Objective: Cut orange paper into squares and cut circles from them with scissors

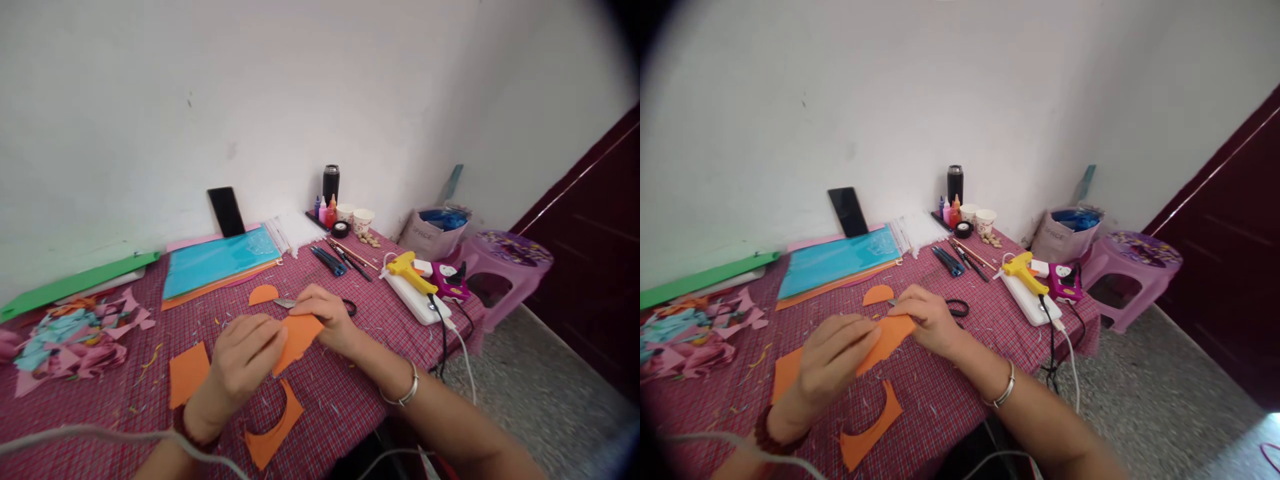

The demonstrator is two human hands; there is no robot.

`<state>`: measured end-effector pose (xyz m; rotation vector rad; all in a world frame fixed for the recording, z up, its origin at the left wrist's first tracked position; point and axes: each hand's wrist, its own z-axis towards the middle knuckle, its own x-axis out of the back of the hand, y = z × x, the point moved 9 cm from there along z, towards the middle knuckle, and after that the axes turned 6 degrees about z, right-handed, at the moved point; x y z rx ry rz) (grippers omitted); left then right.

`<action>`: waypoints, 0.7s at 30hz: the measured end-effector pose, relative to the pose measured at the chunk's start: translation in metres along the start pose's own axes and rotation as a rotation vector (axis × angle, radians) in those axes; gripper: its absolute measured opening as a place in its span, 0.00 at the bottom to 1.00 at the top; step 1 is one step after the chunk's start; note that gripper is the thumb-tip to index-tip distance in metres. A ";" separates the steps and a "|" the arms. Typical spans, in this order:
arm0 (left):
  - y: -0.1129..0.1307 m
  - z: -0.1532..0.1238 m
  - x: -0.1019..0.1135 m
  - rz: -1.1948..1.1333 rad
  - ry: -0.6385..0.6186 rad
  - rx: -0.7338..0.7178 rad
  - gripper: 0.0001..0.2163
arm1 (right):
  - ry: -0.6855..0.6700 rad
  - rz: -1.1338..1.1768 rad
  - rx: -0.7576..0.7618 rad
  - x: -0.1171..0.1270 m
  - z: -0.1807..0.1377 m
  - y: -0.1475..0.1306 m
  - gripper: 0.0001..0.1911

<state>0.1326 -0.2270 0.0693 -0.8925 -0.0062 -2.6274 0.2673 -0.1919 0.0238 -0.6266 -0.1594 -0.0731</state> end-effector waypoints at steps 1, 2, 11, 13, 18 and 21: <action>0.011 0.000 0.003 0.100 0.004 -0.098 0.09 | -0.003 -0.032 0.055 0.002 0.000 -0.006 0.05; 0.017 0.000 0.004 0.173 0.008 -0.154 0.09 | -0.007 -0.060 0.087 0.004 0.000 -0.010 0.06; 0.026 0.001 0.003 0.243 0.020 -0.203 0.08 | -0.006 -0.163 0.085 0.006 -0.001 -0.012 0.19; 0.025 -0.001 0.002 0.238 0.011 -0.204 0.08 | -0.010 -0.174 0.070 0.006 -0.002 -0.011 0.21; 0.013 -0.001 -0.006 0.094 -0.036 -0.095 0.09 | -0.068 -0.206 0.074 0.001 -0.003 -0.015 0.10; -0.021 -0.001 -0.019 -0.188 -0.104 0.306 0.07 | -0.094 -0.081 -0.082 -0.007 -0.003 -0.002 0.03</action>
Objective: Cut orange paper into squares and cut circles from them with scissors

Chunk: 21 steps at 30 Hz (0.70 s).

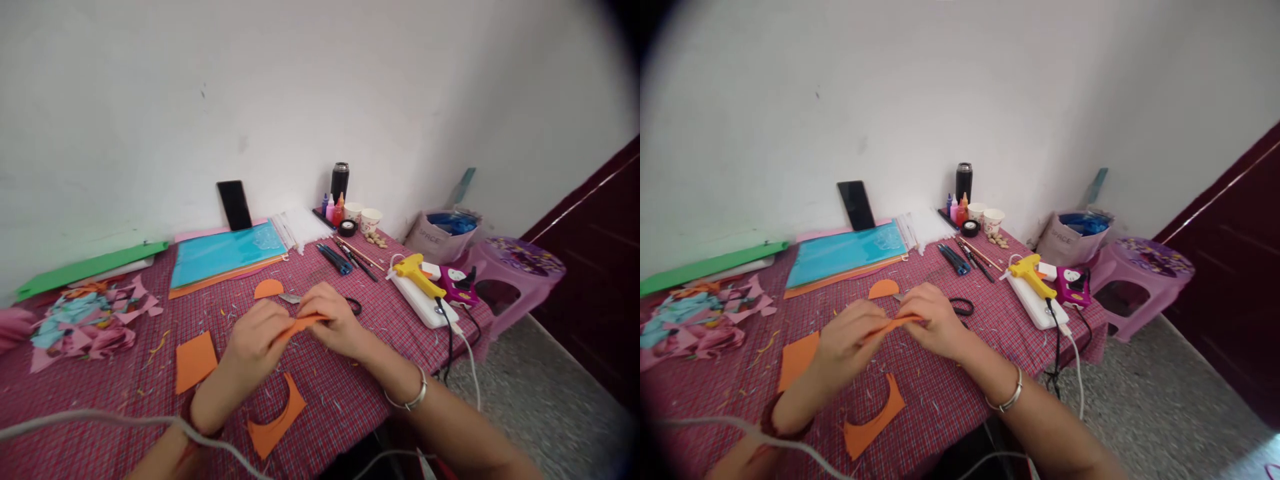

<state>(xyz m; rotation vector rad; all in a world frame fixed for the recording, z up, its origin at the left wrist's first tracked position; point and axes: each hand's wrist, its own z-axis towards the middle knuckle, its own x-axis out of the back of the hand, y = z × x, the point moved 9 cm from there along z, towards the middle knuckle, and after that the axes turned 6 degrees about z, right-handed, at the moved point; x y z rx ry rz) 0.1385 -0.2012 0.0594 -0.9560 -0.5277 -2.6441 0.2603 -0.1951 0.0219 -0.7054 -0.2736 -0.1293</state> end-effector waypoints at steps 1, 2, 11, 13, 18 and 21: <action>-0.016 0.000 -0.005 -0.122 -0.027 0.196 0.06 | 0.004 0.119 -0.119 -0.004 0.000 0.011 0.04; -0.031 -0.003 -0.010 -0.253 -0.043 0.392 0.04 | 0.013 0.264 -0.257 -0.010 -0.003 0.023 0.05; -0.054 -0.027 -0.040 -0.907 0.166 0.921 0.10 | 0.200 0.912 -0.715 -0.039 -0.025 0.064 0.16; -0.058 -0.030 -0.039 -0.872 0.194 0.921 0.08 | 0.215 0.908 -0.725 -0.038 -0.025 0.064 0.16; -0.066 -0.040 -0.031 -0.726 0.239 0.903 0.08 | 0.238 0.895 -0.715 -0.036 -0.024 0.062 0.15; -0.070 -0.045 -0.031 -0.692 0.238 0.946 0.13 | 0.241 0.862 -0.708 -0.034 -0.024 0.062 0.16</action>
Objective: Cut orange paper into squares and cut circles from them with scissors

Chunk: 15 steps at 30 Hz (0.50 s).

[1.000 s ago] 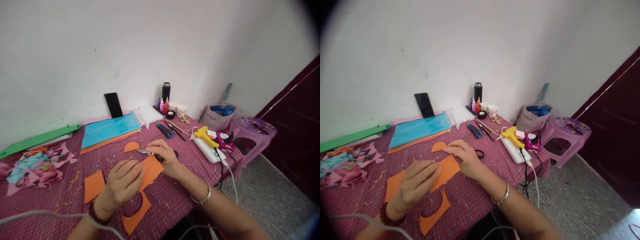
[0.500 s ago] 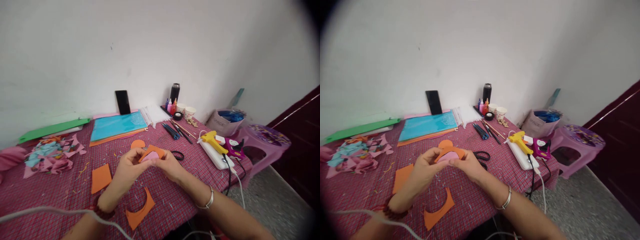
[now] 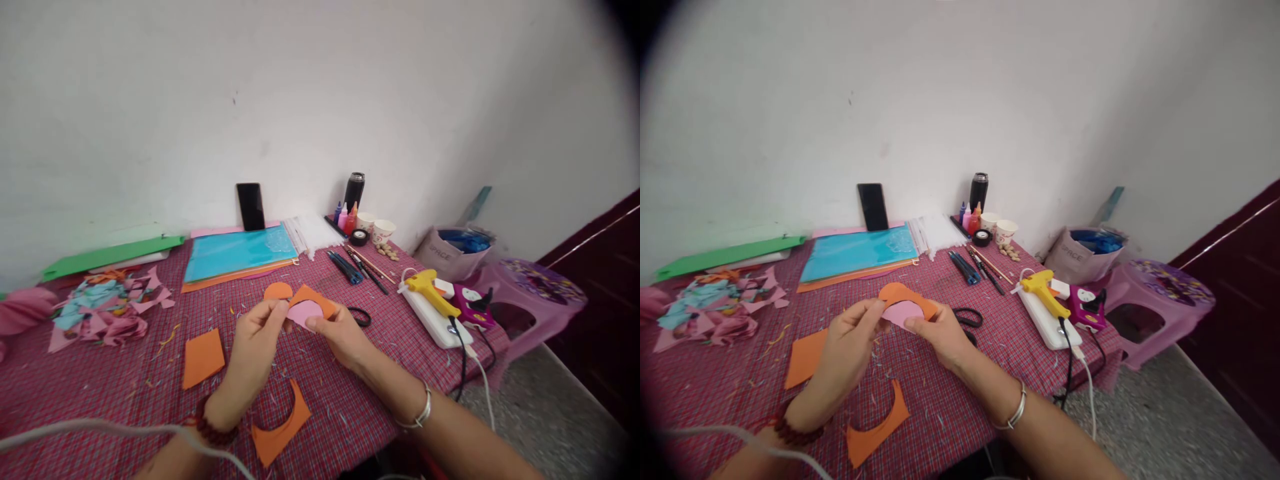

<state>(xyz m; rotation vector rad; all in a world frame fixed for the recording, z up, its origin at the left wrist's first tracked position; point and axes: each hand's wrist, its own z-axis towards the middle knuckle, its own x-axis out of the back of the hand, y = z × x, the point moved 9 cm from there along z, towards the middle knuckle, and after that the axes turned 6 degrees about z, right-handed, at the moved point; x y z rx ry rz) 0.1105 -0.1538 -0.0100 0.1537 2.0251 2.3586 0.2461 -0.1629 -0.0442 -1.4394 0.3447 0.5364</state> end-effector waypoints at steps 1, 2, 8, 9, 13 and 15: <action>-0.002 0.000 0.001 -0.024 0.011 0.015 0.16 | 0.007 -0.015 0.000 0.001 0.000 0.000 0.16; -0.003 0.000 0.001 -0.066 0.018 0.025 0.18 | 0.017 -0.031 -0.001 0.002 0.000 0.000 0.17; -0.003 0.003 -0.007 -0.153 -0.057 0.023 0.13 | 0.021 -0.044 -0.003 0.001 0.001 -0.002 0.16; -0.005 0.003 -0.010 -0.111 -0.074 0.033 0.09 | 0.011 -0.038 -0.006 0.000 0.001 -0.001 0.16; -0.016 0.002 -0.018 -0.080 -0.094 0.124 0.08 | -0.017 -0.057 -0.039 -0.002 0.002 0.005 0.18; -0.024 0.001 -0.022 -0.202 -0.088 0.201 0.07 | -0.019 -0.027 -0.061 0.000 0.003 0.010 0.17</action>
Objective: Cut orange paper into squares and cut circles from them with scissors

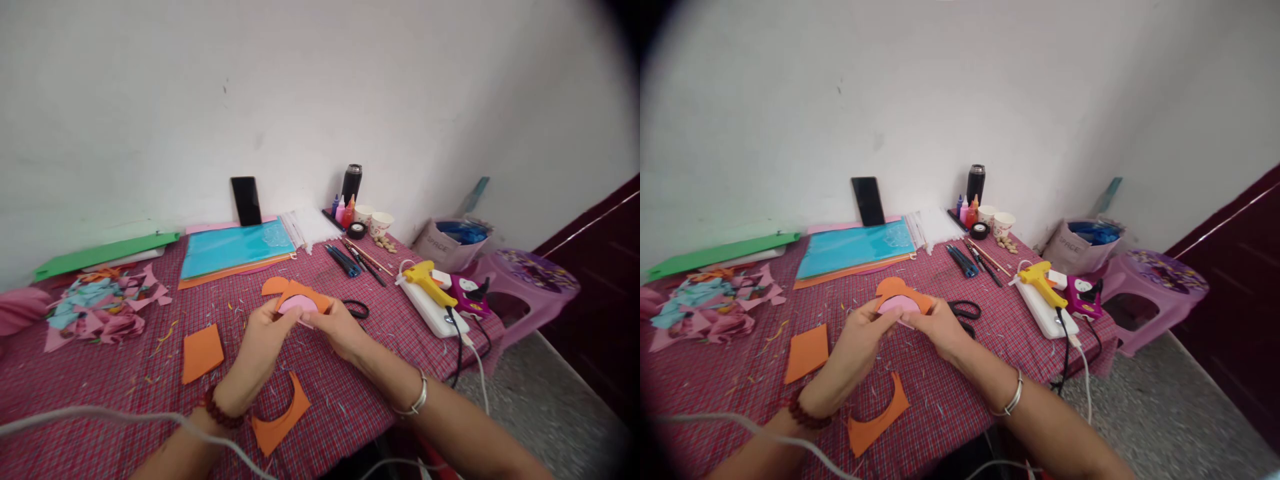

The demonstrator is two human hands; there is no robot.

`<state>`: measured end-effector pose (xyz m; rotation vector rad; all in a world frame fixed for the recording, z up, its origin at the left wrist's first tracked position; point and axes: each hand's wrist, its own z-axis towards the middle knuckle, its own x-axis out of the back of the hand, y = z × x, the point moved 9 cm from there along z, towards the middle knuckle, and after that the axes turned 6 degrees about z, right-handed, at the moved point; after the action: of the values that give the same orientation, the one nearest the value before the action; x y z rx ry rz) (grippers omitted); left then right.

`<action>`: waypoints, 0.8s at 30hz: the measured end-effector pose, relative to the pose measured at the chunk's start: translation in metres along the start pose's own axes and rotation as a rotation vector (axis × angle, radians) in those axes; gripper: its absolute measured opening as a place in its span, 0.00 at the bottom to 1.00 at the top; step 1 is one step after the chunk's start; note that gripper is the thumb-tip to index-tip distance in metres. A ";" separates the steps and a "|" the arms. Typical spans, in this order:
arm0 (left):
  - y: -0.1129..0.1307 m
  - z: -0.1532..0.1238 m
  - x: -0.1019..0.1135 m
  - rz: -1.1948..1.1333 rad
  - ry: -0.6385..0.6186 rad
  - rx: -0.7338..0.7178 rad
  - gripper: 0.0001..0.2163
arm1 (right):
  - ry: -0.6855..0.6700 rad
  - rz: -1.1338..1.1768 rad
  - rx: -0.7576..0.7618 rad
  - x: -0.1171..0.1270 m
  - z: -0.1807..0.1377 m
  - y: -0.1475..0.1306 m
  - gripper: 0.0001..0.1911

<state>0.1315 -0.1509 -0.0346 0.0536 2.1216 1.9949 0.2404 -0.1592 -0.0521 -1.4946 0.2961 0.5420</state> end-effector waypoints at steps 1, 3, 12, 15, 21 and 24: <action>-0.005 0.000 0.000 -0.093 0.009 0.055 0.07 | -0.006 0.026 -0.009 0.001 0.001 0.002 0.16; -0.016 0.001 0.000 -0.263 0.037 0.179 0.07 | -0.037 0.068 -0.017 0.001 0.002 0.005 0.17; -0.027 0.002 0.006 -0.415 0.110 0.328 0.04 | -0.080 -0.026 -0.038 -0.002 0.000 0.006 0.21; -0.027 0.002 0.007 -0.435 0.118 0.321 0.03 | -0.061 -0.050 -0.047 0.000 0.000 0.007 0.20; -0.026 0.001 0.008 -0.457 0.133 0.312 0.02 | -0.049 -0.076 -0.050 0.002 0.001 0.008 0.19; -0.025 0.001 0.009 -0.448 0.136 0.300 0.02 | -0.046 -0.087 -0.040 0.002 0.002 0.007 0.18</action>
<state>0.1267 -0.1498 -0.0609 -0.4763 2.2494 1.4553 0.2385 -0.1572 -0.0596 -1.5246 0.1851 0.5147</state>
